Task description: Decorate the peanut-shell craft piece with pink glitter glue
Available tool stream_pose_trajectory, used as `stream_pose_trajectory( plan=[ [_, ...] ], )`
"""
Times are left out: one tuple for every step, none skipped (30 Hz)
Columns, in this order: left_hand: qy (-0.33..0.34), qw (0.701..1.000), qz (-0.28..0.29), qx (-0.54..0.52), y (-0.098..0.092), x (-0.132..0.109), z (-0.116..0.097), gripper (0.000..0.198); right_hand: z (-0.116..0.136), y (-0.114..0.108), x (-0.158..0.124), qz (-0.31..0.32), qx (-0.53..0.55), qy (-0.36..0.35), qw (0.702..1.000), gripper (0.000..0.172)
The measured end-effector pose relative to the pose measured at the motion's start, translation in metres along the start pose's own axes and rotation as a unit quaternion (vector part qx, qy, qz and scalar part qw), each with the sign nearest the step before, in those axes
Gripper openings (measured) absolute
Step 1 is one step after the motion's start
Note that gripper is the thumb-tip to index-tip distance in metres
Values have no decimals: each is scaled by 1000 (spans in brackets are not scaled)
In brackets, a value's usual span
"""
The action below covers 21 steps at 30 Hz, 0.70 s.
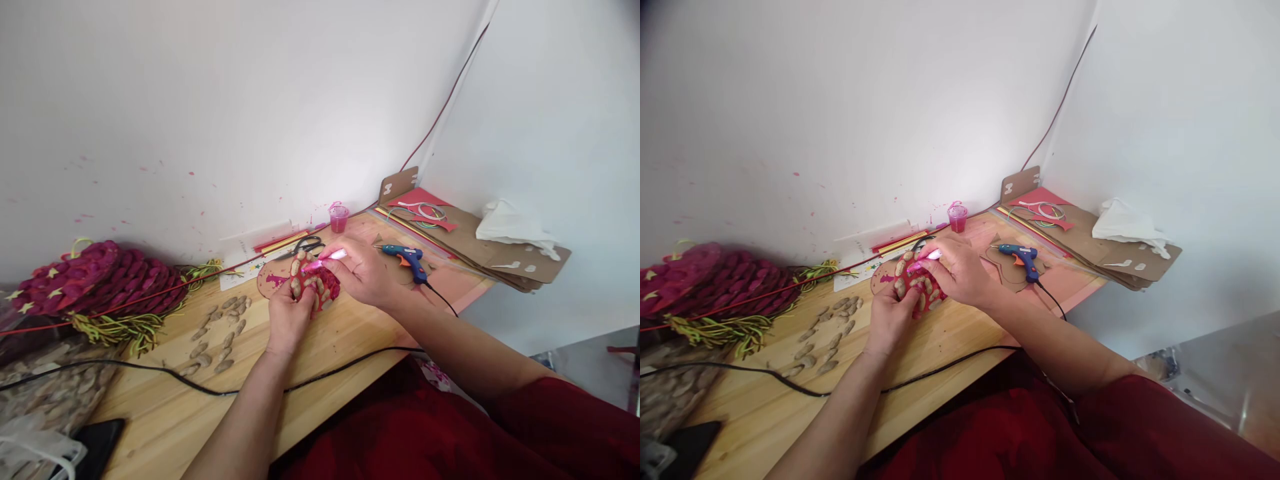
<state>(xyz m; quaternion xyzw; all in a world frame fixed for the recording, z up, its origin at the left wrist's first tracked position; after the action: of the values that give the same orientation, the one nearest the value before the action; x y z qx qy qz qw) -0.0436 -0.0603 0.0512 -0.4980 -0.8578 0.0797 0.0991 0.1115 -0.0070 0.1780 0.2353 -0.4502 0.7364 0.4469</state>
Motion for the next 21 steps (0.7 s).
stream_pose_trajectory(
  plan=[
    [2, 1000, 0, 9, 0, 0, -1, 21, 0, -1, 1, -1, -15, -1, 1000, 6],
    [3, 1000, -1, 15, -1, 0, -2, 20, 0, -2, 2, -5, -30, -1, 1000, 6],
    [2, 1000, -3, 20, -1, 0, -2, 20, 0, -4, 2, -10, -40, -2, 999, 6],
    [2, 1000, -5, 24, -1, 0, -3, 20, 0, -5, 3, -12, -42, -3, 999, 6],
    [2, 1000, -6, 26, -1, 0, -4, 21, 0, -5, 3, -10, -37, -4, 999, 6],
    [3, 1000, -7, 28, -1, 0, -5, 21, -1, -5, 2, -5, -25, -6, 1000, 6],
    [5, 1000, -7, 28, -1, -1, -6, 22, -1, -4, 1, 2, -14, -8, 1000, 6],
    [8, 1000, -6, 28, -1, -1, -8, 22, -1, -4, 0, 9, -8, -9, 1000, 7],
    [9, 1000, -5, 27, -1, -1, -9, 22, -2, -4, -1, 13, -10, -9, 1000, 7],
    [11, 1000, -6, 26, -1, -1, -9, 23, -3, -5, -1, 15, -19, -7, 1000, 7],
    [11, 1000, -5, 22, -1, -1, -9, 23, -5, -7, -1, 14, -32, -7, 999, 8],
    [5, 1000, -7, 15, -1, -1, -8, 23, -8, -10, 0, 14, -46, -6, 999, 8],
    [-1, 1000, -7, 13, -1, -1, -7, 23, -12, -15, 2, 13, -58, -5, 998, 8],
    [-9, 1000, -12, 11, -2, -1, -5, 26, -17, -21, 5, 9, -68, -3, 998, 8],
    [-20, 1000, -23, 5, -3, -1, -3, 28, -24, -28, 11, 2, -74, 5, 997, 8],
    [-32, 999, -28, 2, -4, 0, -1, 29, -33, -36, 18, -12, -79, 19, 997, 9],
    [-40, 999, -22, -3, -3, 0, 1, 28, -45, -46, 26, -32, -88, 42, 995, 12],
    [-45, 999, -21, -9, -2, 0, 2, 28, -60, -55, 34, -51, -104, 78, 990, 14],
    [-48, 999, -15, -13, -1, 0, 3, 28, -77, -63, 43, -65, -131, 124, 981, 17],
    [-53, 998, -14, -17, -1, 0, 5, 28, -95, -67, 51, -61, -167, 168, 970, 18],
    [-59, 998, -14, -21, -1, 1, 7, 28, -113, -69, 58, -47, -209, 217, 953, 22]
  ],
)
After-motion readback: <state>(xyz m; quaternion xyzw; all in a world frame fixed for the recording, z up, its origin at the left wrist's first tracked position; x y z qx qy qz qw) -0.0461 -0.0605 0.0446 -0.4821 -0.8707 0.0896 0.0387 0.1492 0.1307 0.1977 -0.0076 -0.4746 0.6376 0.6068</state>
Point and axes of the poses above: each hand's wrist, its own x-axis towards the middle knuckle, its own y-axis out of the palm, z = x × y, the point moved 8 cm from there along x, towards the middle knuckle, and after that the axes turned 2 degrees about x, right-handed, at the moved point
